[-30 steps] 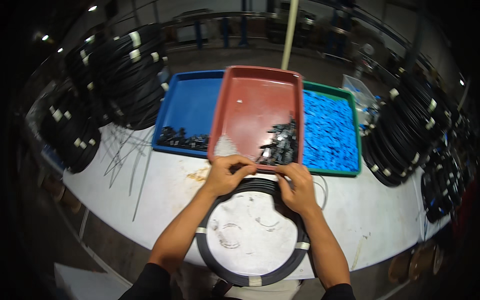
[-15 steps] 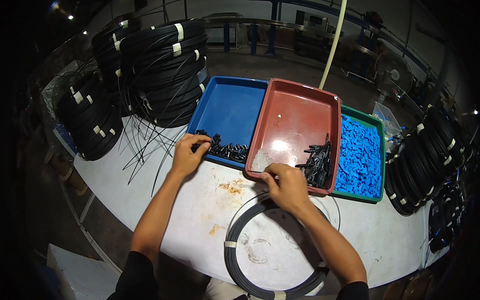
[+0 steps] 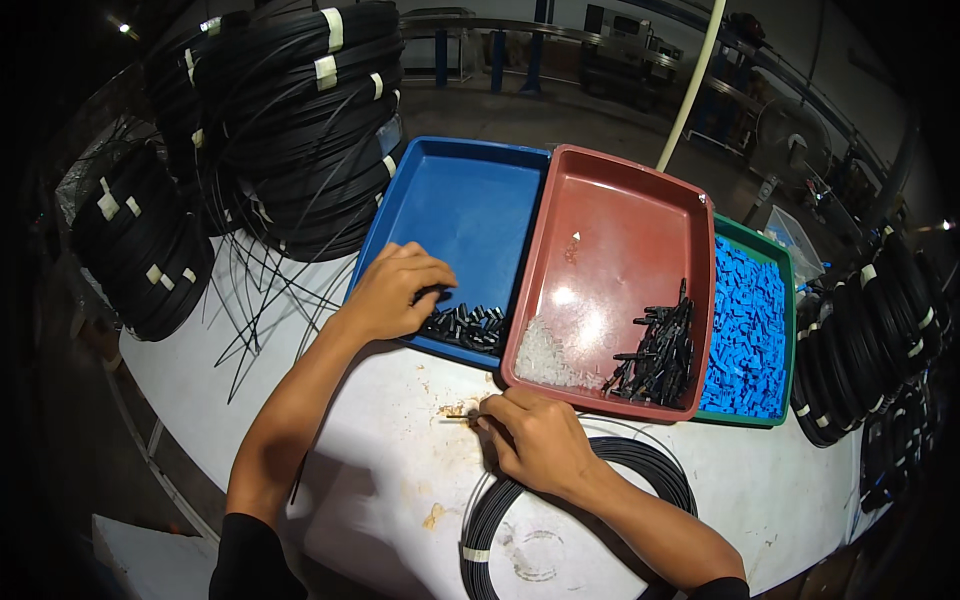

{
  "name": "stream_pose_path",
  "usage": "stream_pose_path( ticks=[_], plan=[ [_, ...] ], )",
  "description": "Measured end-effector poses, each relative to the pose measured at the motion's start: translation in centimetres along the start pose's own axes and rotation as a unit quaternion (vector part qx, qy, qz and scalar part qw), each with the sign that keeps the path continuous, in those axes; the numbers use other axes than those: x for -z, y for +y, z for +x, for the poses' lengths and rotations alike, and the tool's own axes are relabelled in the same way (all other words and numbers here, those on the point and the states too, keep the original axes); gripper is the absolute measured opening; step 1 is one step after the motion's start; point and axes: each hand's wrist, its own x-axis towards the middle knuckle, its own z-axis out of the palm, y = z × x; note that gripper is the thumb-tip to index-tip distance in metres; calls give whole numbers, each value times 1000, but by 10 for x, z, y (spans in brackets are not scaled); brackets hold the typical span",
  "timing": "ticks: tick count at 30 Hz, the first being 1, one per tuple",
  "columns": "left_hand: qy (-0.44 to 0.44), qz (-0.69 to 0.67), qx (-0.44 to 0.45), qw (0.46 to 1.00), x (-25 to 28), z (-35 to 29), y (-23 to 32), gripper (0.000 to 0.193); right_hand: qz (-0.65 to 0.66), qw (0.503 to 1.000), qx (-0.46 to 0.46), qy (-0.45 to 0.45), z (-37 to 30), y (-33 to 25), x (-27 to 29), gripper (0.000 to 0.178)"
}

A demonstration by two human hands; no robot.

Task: The person assembles connector components from trays onto the ends of a coiled cable, stacks the coil onto a pile, and then attaches connector pieces onto the ends of another coiled cable.

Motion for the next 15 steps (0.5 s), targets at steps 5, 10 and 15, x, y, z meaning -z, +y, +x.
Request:
stream_pose_path(
  ticks=[5, 10, 15],
  plan=[
    [-53, -41, -88, 994, -18, 23, 10, 22, 9, 1000, 3, -30, 1, -1, 5, 16],
    [-120, -36, -86, 988, -27, 41, 18, 21, 6, 999, 9, -52, 2, -3, 5, 17],
    [-125, -46, -78, 988, -32, 45, 13, 16, 8, 999, 18, -45, 2, -2, 4, 16]
  ],
)
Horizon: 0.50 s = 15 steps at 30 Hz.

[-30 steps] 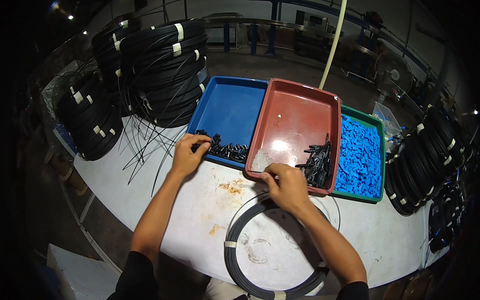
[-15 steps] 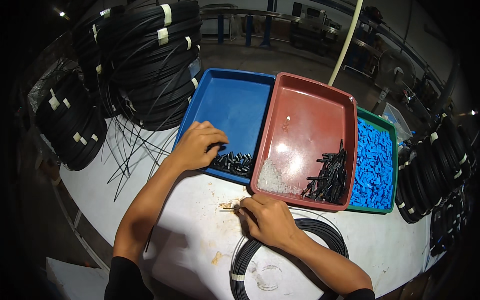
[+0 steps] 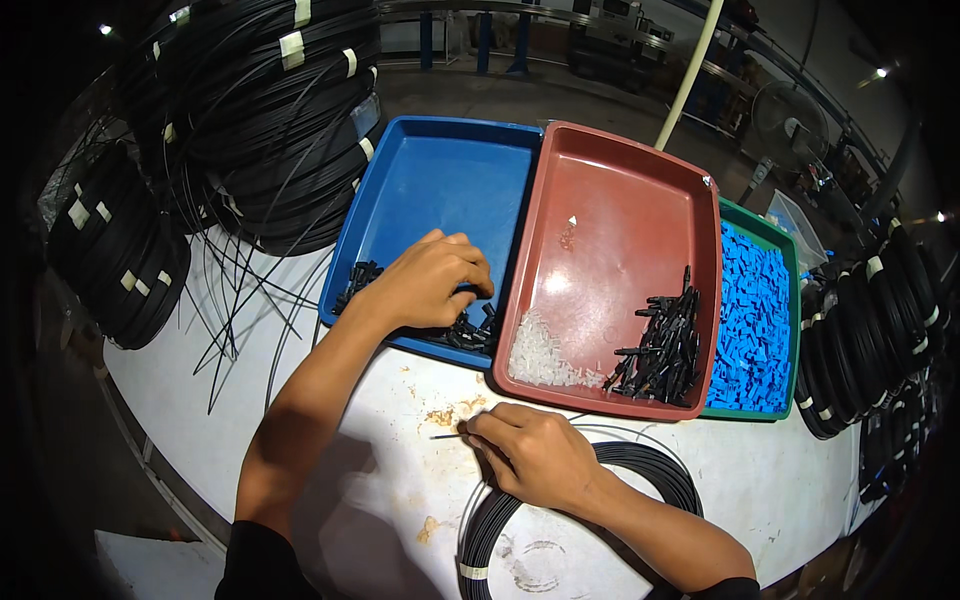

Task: The person assembles connector components from trays onto the ends of a coiled cable, stacks the coil onto a pile, and then attaches connector pieces onto the ends of another coiled cable.

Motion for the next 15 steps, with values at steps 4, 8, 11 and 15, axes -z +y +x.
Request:
stream_pose_path(
  ticks=[4, 8, 11, 15],
  plan=[
    [-9, -53, 6, 999, 0, 0, -9, 19, 2, 1000, 1, -4, -1, 2, -1, 14],
    [-5, -93, 40, 995, 7, -6, -13, 33, 7, 1000, -1, -4, -1, 2, -1, 14],
    [23, -63, 38, 997, 16, -9, -16, 38, 12, 1000, 6, -2, -2, 3, -1, 14],
    [-12, -45, 30, 998, 23, -10, -12, 29, 8, 1000, -7, -13, -2, 1, 1, 15]
  ],
)
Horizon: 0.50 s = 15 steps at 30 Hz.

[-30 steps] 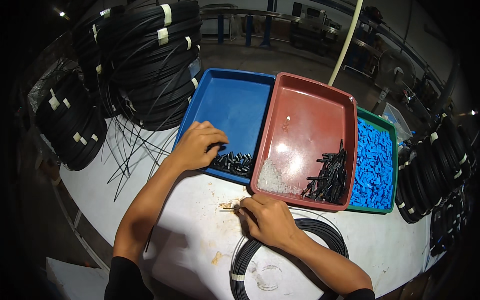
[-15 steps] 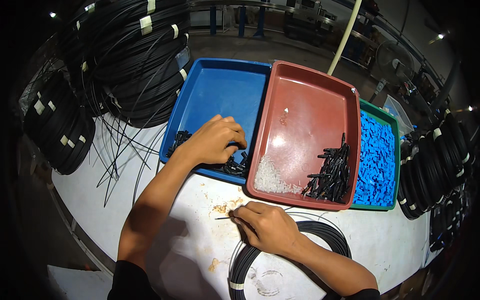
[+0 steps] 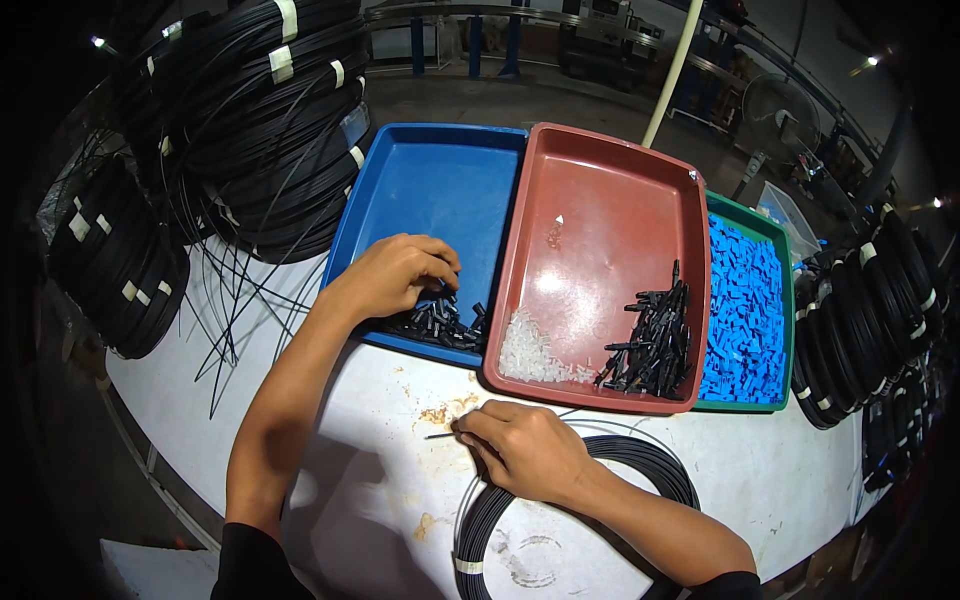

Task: The person assembles connector components from trays onto the ends of a coiled cable, stacks the coil onto a pile, and then attaches connector pieces onto the ends of another coiled cable.

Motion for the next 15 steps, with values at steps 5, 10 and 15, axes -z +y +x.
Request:
stream_pose_path(
  ticks=[5, 10, 15],
  plan=[
    [-22, 105, -59, 992, -6, 5, 6, 20, 1, 1000, -5, 0, -1, 1, -1, 15],
    [-21, 128, -55, 990, -9, 8, 4, 11, 13, 1000, 3, -4, -2, 3, -2, 15],
    [30, 78, -16, 996, -1, -1, 11, 11, -4, 999, 21, 40, -5, 2, -2, 17]
  ],
)
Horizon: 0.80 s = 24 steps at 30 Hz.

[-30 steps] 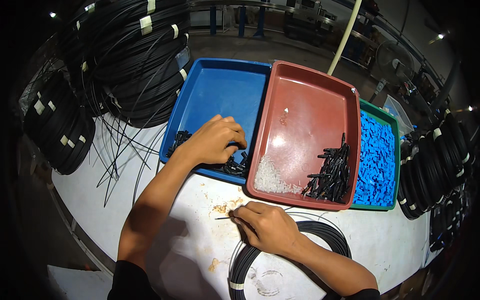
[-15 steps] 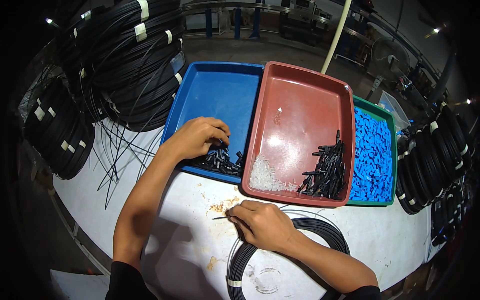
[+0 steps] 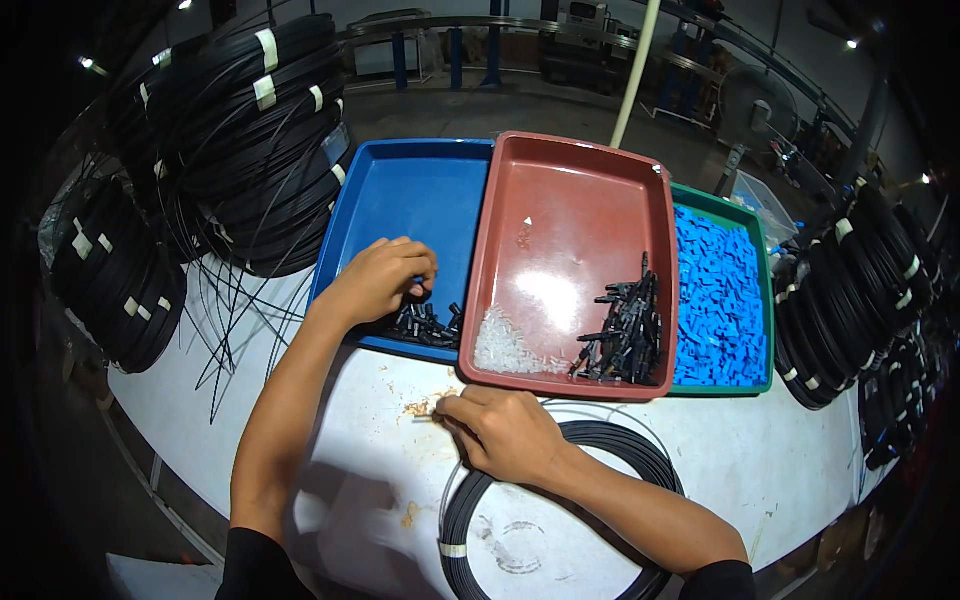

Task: The person assembles connector components from trays onto the ends of a coiled cable, stacks the coil onto a pile, and then attaches connector pieces onto the ends of another coiled cable.

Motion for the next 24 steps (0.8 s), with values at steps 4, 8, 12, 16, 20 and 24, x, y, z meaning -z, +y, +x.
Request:
stream_pose_path(
  ticks=[4, 8, 12, 16, 20, 24],
  plan=[
    [38, -83, 86, 992, 19, -6, 22, 11, -43, 998, -16, 49, -6, 2, 4, 16],
    [134, -254, 132, 949, 20, -6, 57, 12, -94, 993, -14, 72, -14, 6, 23, 26],
    [183, -281, 98, 937, 10, 10, 118, 17, -72, 989, -33, 122, -39, 20, 46, 15],
    [157, -344, 89, 921, -17, 23, 164, 13, -80, 973, -130, 171, -74, 29, 74, 9],
    [173, -428, 113, 880, -45, 24, 190, 15, -54, 948, -188, 252, -103, 40, 84, 8],
    [149, -503, 133, 841, -72, 25, 206, 13, 85, 907, -235, 339, -125, 60, 79, 9]
  ],
)
